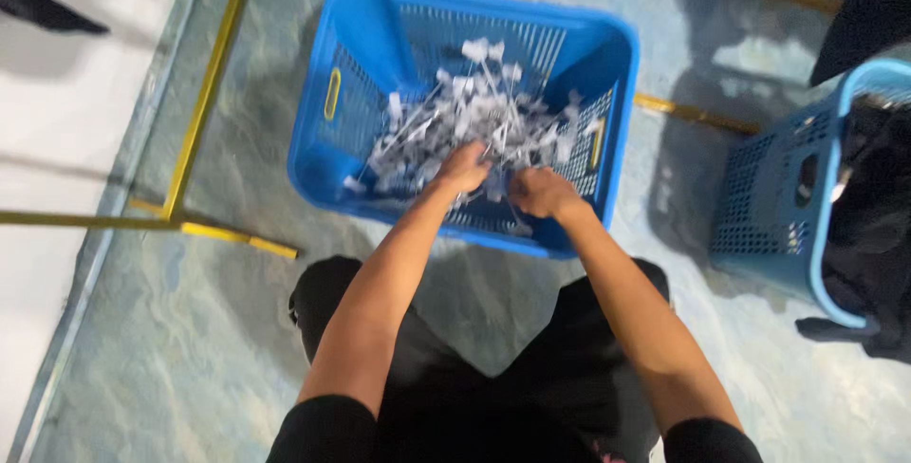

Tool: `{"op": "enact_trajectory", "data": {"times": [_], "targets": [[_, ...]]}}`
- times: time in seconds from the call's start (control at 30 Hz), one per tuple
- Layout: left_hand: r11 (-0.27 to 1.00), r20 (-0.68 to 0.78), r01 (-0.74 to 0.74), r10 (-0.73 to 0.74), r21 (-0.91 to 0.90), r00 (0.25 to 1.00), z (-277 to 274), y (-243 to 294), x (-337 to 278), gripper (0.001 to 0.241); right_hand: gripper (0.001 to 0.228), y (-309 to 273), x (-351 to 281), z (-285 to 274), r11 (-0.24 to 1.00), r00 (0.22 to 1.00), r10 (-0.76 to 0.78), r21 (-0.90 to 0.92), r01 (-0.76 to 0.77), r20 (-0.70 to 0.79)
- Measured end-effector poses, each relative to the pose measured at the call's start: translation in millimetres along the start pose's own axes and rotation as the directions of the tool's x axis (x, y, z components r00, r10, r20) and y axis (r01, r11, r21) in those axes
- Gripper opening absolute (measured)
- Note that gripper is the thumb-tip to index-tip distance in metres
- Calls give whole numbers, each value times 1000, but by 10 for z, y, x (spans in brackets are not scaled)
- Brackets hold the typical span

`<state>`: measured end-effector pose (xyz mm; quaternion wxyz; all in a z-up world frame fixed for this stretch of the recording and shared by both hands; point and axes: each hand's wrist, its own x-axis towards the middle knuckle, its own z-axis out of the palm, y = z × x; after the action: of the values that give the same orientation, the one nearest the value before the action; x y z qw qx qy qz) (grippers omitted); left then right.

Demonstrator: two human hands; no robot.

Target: The person repeatedly picks up clothes from a blue basket, attaches them to white plastic hangers, and hangs them on a metal clothing rack. The person handles several garments including patterned and solid-colored items, using hangers to secure them before placing them on the rack.

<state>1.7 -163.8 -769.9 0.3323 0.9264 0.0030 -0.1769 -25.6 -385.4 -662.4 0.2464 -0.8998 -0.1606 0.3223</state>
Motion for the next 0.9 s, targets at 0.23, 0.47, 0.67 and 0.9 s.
{"op": "enact_trajectory", "data": {"times": [0.23,0.47,0.67,0.9], "targets": [[994,15,-67,66,82,998,-499,707,-371,22,39,192,99,190,997,997,-74,11,74,-4],[931,-127,-366,361,-19,924,-1319,1405,-621,20,30,125,39,-167,880,895,-115,374,293,-431],[964,-112,-264,258,-42,960,-1641,1557,-770,17,40,-94,78,-210,867,900,-124,396,304,-419],[955,21,-11,6,297,1000,-1087,1024,-567,20,46,84,166,-131,893,909,-85,374,251,-408]]}}
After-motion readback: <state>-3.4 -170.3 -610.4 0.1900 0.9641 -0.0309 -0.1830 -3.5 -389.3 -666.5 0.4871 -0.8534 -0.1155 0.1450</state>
